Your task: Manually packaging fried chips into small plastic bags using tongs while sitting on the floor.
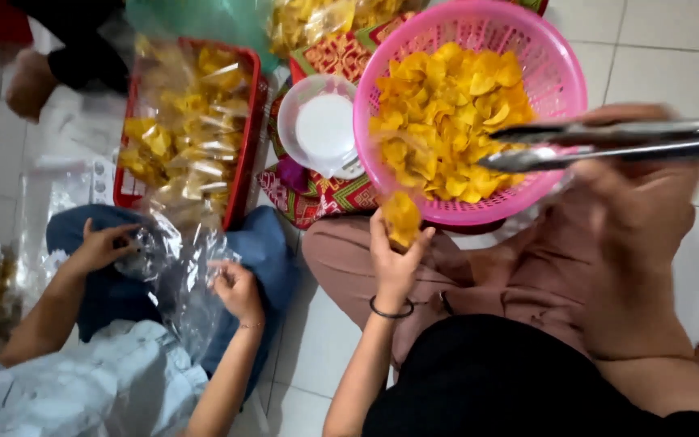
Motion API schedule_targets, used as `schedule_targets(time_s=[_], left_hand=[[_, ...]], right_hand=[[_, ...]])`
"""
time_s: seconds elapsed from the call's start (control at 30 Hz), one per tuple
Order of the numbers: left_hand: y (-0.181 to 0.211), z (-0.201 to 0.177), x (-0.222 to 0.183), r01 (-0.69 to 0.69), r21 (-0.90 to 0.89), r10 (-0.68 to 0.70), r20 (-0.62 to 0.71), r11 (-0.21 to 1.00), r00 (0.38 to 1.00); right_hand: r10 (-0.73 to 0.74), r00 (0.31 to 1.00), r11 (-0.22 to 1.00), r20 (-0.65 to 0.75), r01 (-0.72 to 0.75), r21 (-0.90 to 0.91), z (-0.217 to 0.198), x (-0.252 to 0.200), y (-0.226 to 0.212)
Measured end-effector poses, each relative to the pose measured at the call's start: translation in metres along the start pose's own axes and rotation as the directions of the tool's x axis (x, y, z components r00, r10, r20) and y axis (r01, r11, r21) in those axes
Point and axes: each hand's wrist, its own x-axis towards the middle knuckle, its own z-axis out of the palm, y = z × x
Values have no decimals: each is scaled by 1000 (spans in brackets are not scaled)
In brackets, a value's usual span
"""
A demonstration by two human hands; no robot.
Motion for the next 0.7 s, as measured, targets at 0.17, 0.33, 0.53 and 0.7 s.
schedule_targets(time_s=[0.17, 0.33, 0.53, 0.7], left_hand=[[-27, -2, 4, 157, -678, -13, 213, 718, 977], [-21, -12, 19, 175, -632, -75, 182, 755, 980], [-19, -22, 28, 300, -685, -140, 280, 664, 950], [-6, -29, 27, 386, -652, -160, 379, 652, 911]], right_hand=[[-135, 988, 986, -76, 142, 89, -21, 34, 58], [-89, 996, 986, -26, 84, -143, -18, 49, 126], [-241, 959, 896, 151, 280, -345, -20, 53, 120], [-197, 959, 908, 206, 257, -331, -20, 59, 101]])
